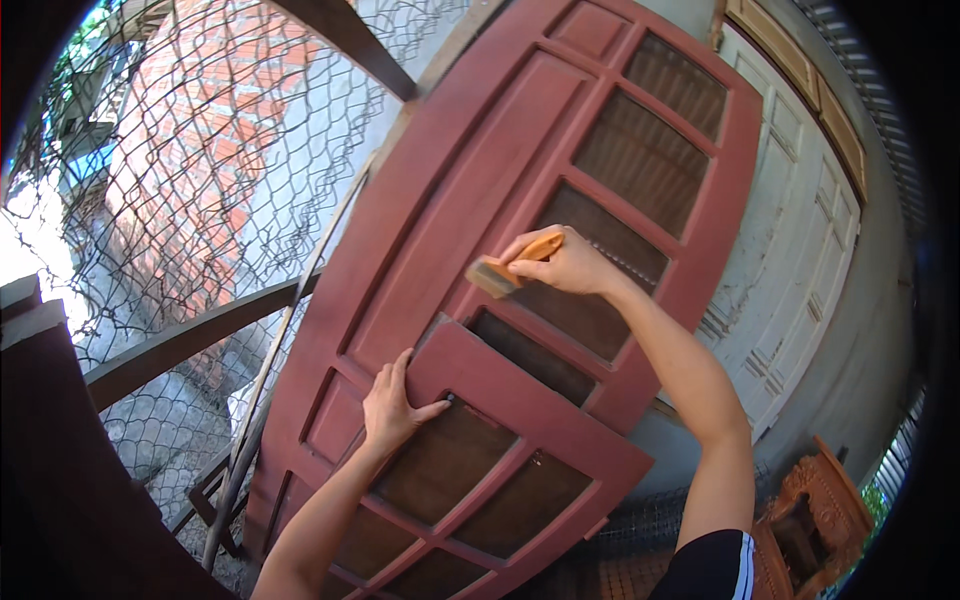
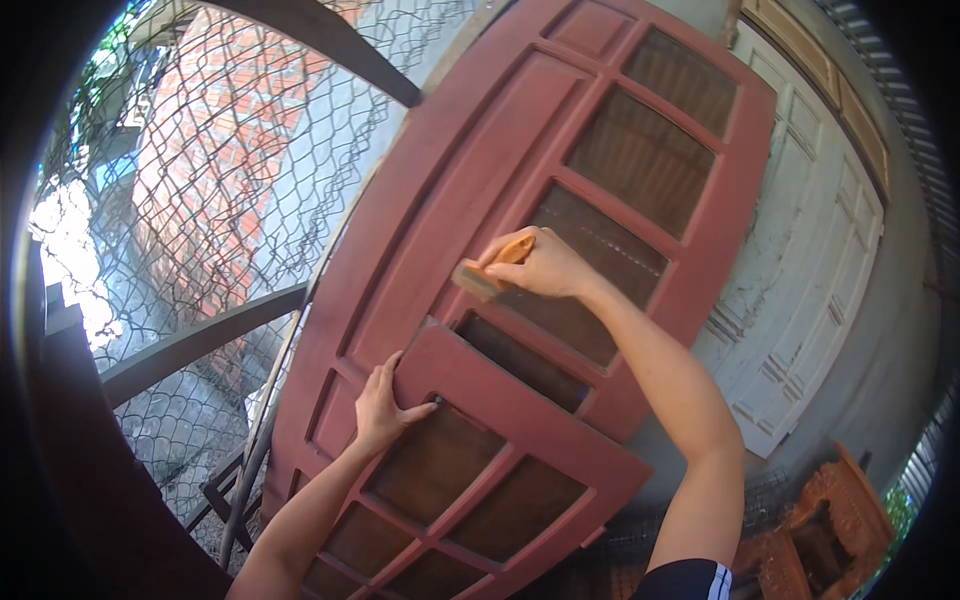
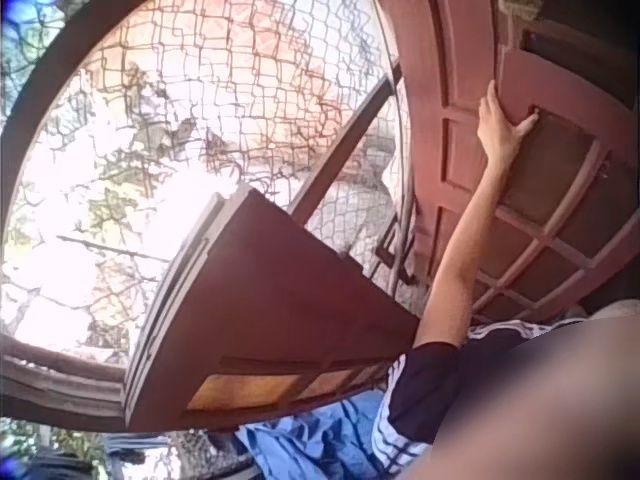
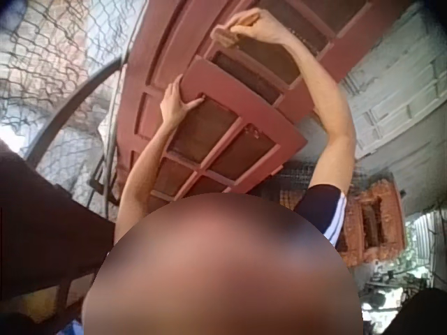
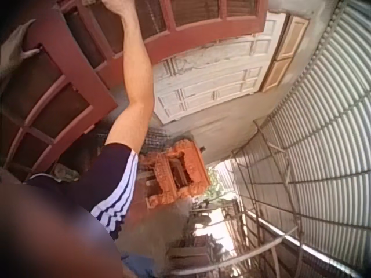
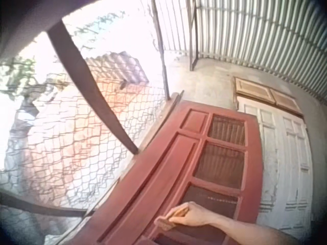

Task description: The person applies a finish to a wooden door with a paintbrush.

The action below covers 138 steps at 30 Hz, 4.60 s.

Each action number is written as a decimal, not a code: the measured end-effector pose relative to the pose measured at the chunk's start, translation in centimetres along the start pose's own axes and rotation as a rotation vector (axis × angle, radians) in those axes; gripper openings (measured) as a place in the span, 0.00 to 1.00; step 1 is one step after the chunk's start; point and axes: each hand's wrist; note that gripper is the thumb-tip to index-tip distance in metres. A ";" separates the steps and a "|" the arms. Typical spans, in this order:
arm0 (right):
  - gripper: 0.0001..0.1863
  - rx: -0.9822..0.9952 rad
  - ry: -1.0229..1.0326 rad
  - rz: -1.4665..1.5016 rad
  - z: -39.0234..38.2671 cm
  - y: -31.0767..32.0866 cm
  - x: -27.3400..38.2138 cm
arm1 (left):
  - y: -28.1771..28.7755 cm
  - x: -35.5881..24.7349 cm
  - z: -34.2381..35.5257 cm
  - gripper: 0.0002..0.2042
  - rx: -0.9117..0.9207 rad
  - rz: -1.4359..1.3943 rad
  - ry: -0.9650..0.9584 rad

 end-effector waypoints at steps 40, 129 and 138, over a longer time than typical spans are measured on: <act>0.11 0.292 0.096 -0.045 10.7 -33.1 5.3 | 5.0 6.9 -3.3 0.46 0.019 -0.006 0.038; 0.09 0.223 0.066 0.044 -4.4 -66.2 4.8 | 14.0 17.0 -31.0 0.56 0.592 0.244 0.537; 0.06 -0.043 0.060 0.379 0.3 -54.1 5.6 | 12.7 16.0 -26.4 0.58 0.661 0.195 0.510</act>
Point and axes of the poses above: each hand's wrist, its own z-axis towards the middle knuckle, its own y-axis out of the back of the hand, x = y × z, and after that the axes turned 1 degree about y, right-handed
